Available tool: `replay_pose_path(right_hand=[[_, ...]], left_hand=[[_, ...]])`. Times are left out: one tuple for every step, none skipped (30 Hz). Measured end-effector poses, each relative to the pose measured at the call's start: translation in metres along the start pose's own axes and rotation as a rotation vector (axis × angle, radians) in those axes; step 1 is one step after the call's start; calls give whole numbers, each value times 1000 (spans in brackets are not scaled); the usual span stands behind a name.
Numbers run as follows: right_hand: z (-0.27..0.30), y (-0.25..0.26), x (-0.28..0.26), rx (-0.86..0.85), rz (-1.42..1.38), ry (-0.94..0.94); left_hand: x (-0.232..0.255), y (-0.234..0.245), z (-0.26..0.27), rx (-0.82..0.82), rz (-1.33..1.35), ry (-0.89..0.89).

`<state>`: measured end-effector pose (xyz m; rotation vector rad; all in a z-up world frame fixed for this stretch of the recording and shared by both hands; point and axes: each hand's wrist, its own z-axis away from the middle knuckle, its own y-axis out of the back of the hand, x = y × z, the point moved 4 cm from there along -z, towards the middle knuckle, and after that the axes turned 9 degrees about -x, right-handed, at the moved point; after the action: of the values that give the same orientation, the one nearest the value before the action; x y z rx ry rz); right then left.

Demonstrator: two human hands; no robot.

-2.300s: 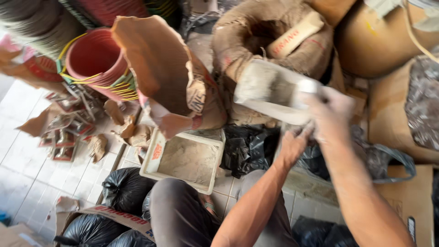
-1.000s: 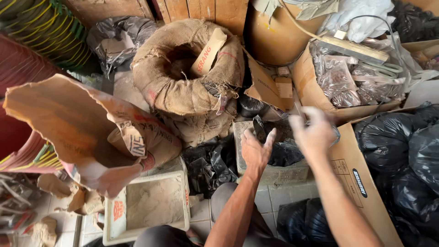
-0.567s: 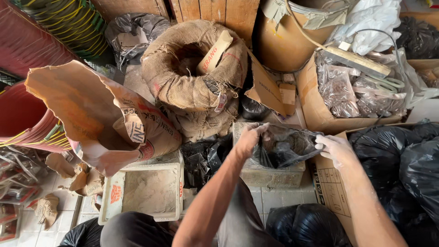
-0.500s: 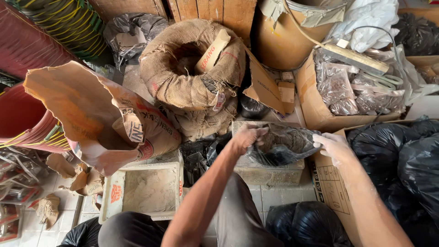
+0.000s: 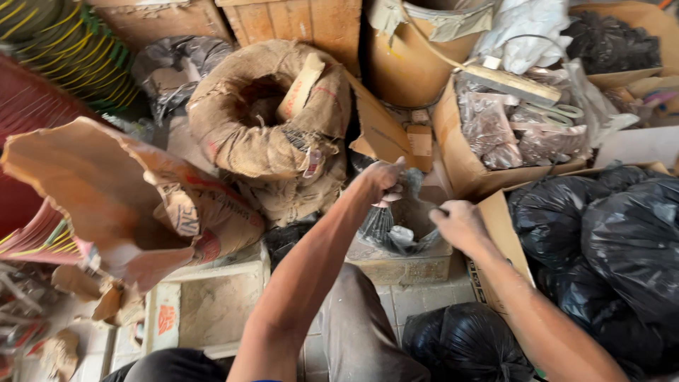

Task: The person scoops grey powder from a large open paper bag into several small black plastic bags by hand and using a small plastic scoop.

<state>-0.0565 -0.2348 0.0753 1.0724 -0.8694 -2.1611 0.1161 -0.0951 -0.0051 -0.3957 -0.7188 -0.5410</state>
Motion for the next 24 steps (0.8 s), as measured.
replay_pose_path(right_hand=[[-4, -3, 1, 11, -4, -13], [-9, -8, 0, -4, -51, 29], [-15, -14, -3, -24, -96, 75], [-5, -12, -9, -18, -100, 66], [1, -10, -18, -35, -171, 74], [8, -8, -27, -51, -242, 82], [11, -12, -30, -56, -239, 82], [14, -16, -33, -70, -269, 95], [17, -20, -37, -85, -303, 108], [14, -24, -41, -88, -302, 109], [9, -26, -47, -72, -338, 133], [4, -28, -52, -56, -373, 158], [9, -25, -62, -59, -371, 160], [14, -21, -74, -47, -441, 206], [19, -16, -86, -34, -513, 252], [18, -14, -82, -37, -512, 254], [19, -13, -79, -42, -511, 288], [20, -12, -76, -47, -510, 321], [14, -16, -60, -47, -513, 321], [8, -22, -41, -54, -486, 255], [3, -29, -22, -65, -460, 186], [-2, -29, -15, -68, -464, 183], [-4, -30, -7, -51, -509, 189], [-7, -31, 1, -33, -555, 194]], left_hand=[[5, -10, -2, -14, -10, -1], [12, -22, -5, -56, -85, -37], [16, -30, -6, -94, -156, -72], [20, -37, -4, -103, -162, -70], [28, -44, -2, -150, -263, -126], [35, -50, 1, -196, -364, -182], [35, -51, 2, -194, -359, -181], [37, -55, 3, -235, -451, -234], [39, -58, 5, -274, -547, -287], [27, -52, -2, -272, -545, -285], [18, -46, -10, -292, -522, -323], [9, -41, -17, -312, -499, -362], [15, -41, -5, -309, -496, -362], [20, -44, 7, -353, -523, -347], [25, -46, 18, -398, -551, -332], [14, -39, 20, -396, -549, -332], [6, -38, 27, -451, -759, -551], [-5, -38, 36, -502, -967, -775], [2, -45, 43, -503, -969, -773], [3, -44, 41, -406, -784, -456], [-1, -43, 44, -304, -587, -144], [-3, -36, 51, -306, -587, -138], [-5, -29, 60, -293, -529, -165], [-6, -22, 69, -279, -470, -191]])
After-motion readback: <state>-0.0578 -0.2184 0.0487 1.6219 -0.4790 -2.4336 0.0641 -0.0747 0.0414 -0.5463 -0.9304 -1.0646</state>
